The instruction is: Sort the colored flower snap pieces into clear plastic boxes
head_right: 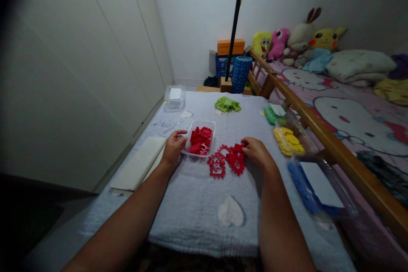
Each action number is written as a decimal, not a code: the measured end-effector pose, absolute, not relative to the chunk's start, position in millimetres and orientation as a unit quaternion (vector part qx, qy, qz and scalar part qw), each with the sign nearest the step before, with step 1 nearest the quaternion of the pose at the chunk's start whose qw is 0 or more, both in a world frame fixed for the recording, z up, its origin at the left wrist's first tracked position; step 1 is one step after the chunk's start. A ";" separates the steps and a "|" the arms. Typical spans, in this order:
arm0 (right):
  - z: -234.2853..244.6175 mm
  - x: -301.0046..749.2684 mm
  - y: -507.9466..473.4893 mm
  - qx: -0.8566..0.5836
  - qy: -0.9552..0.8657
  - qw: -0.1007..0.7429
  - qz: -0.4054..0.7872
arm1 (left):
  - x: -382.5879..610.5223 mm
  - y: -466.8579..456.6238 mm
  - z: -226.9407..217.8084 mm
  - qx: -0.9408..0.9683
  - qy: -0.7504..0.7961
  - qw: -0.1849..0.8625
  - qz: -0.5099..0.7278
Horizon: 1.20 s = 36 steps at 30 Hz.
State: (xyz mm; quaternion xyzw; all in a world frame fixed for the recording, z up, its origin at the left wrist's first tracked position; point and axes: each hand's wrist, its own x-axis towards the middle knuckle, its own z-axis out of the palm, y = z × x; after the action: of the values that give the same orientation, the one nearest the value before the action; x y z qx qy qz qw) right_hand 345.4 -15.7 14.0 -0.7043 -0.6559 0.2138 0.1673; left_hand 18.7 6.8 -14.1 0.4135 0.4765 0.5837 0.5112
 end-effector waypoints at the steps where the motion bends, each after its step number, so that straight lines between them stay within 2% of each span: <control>1: 11.8 343.7 -14.9 -0.697 -0.663 0.165 0.217 | 18.7 6.6 -13.7 0.413 0.477 0.512 0.583; 6: 4.4 330.1 -10.9 -0.678 -0.696 0.140 0.190 | 19.1 6.0 -13.6 0.409 0.473 0.516 0.586; 11: -0.3 324.2 -9.3 -0.688 -0.686 0.180 0.155 | 18.6 6.9 -14.5 0.413 0.475 0.513 0.584; 15: 6.1 322.9 -11.2 -0.696 -0.626 0.319 0.148 | 18.2 7.4 -14.4 0.413 0.476 0.513 0.583; 18: 17.4 308.8 -14.3 -0.630 -0.612 0.449 0.160 | 18.3 8.0 -15.6 0.413 0.475 0.511 0.586; 20: 23.7 291.3 -16.2 -0.578 -0.629 0.490 0.176 | 18.5 8.2 -16.6 0.412 0.474 0.510 0.588; 26: 18.5 237.5 -14.2 -0.494 -0.708 0.467 0.192 | 17.8 8.5 -19.2 0.417 0.468 0.516 0.584; 36: 13.1 258.7 -7.6 -0.553 -0.671 0.480 0.119 | 18.1 8.6 -18.9 0.415 0.475 0.514 0.581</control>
State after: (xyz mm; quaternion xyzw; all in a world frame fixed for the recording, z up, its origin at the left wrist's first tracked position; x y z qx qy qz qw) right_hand 258.7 -7.6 13.1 -0.5528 -0.6707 0.1191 0.4800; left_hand 18.1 8.6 -18.9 0.4154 0.4750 0.5813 0.5137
